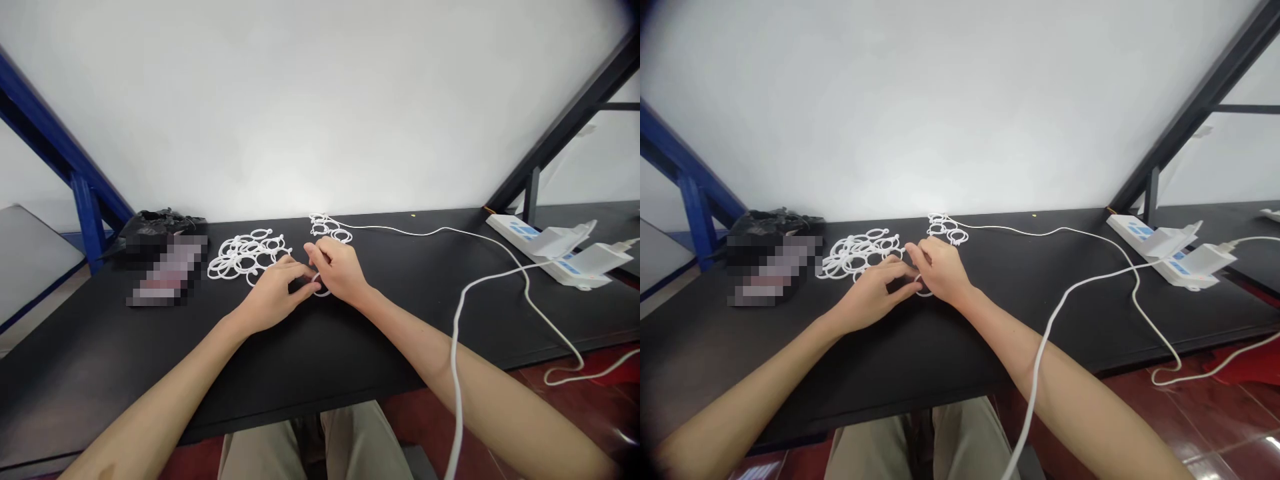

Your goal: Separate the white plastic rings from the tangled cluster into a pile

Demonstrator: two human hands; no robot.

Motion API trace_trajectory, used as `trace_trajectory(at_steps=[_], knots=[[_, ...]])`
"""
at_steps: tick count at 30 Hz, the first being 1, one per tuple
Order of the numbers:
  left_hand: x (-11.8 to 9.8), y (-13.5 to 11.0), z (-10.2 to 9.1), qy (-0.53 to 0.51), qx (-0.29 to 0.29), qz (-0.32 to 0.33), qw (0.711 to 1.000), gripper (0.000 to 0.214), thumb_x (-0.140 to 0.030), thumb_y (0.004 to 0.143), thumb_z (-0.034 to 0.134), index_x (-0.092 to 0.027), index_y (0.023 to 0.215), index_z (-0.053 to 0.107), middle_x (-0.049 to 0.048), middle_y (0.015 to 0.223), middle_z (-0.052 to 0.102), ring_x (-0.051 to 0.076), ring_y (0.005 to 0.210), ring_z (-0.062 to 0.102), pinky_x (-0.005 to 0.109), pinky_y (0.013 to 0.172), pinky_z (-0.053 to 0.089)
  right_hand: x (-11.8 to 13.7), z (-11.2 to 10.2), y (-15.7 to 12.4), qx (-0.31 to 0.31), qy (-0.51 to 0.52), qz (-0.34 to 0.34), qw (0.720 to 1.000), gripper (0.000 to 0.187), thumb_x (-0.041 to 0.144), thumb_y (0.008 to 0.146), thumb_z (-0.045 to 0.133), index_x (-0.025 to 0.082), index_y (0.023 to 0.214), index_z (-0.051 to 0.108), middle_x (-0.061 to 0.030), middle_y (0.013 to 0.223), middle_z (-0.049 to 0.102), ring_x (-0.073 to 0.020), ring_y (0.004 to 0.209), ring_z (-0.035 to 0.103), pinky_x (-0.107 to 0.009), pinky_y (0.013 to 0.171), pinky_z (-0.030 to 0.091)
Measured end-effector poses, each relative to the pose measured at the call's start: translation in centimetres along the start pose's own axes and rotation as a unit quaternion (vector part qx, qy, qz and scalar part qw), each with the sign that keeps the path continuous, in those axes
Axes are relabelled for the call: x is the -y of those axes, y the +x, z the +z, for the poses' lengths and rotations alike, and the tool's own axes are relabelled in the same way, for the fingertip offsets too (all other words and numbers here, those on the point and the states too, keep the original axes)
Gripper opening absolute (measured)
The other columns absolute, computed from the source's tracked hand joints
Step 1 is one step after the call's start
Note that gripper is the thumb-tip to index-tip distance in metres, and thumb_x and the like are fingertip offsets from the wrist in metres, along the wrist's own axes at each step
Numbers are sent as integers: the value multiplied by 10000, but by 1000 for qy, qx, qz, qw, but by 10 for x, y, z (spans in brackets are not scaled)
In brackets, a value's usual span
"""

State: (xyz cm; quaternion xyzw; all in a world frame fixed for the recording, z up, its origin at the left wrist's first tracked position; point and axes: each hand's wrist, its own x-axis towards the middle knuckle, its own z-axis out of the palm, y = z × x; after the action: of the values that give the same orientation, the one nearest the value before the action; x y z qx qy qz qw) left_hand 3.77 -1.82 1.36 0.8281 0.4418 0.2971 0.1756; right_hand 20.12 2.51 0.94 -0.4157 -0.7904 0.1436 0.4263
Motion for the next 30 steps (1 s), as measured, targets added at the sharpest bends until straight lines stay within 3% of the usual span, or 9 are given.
trace_trajectory(at_steps=[5,10,15,20,26,30], knots=[[6,1,-5,-12,-54,-79,995,199,-431,897,592,-272,864,707,-2,847,609,154,690,543,321,706,484,-2,-3,2,23,34,51,998,269,431,949,506,206,840,607,-8,842,590,-117,715,523,-254,701,428],[11,1,-13,6,-118,-84,989,181,-399,897,601,-265,838,706,-2,786,624,173,724,551,310,686,466,5,-7,1,75,109,92,987,293,475,941,505,209,908,622,25,742,617,-109,658,557,-250,669,440],[15,0,-14,43,-122,-46,991,171,-388,899,612,-260,821,694,-2,778,647,189,772,542,310,689,456,5,-6,1,60,180,92,978,183,375,920,562,209,885,630,24,767,650,-104,662,610,-241,681,475],[18,0,-9,65,-104,23,992,160,-372,905,618,-239,828,664,-5,785,673,188,783,503,300,684,432,4,-8,4,51,167,76,982,119,253,900,574,199,817,638,21,798,681,-87,634,598,-223,660,469],[20,-1,-9,85,-101,41,990,130,-303,920,601,-214,844,658,6,798,684,187,803,496,295,708,425,5,-7,3,51,178,73,980,116,286,888,613,196,838,666,29,730,666,-90,610,583,-218,624,458],[23,-1,-10,111,-103,43,988,138,-309,936,574,-214,893,666,16,839,698,197,825,508,310,738,434,2,-3,2,65,157,66,983,173,364,896,616,204,932,671,15,808,690,-99,648,593,-235,668,477]])
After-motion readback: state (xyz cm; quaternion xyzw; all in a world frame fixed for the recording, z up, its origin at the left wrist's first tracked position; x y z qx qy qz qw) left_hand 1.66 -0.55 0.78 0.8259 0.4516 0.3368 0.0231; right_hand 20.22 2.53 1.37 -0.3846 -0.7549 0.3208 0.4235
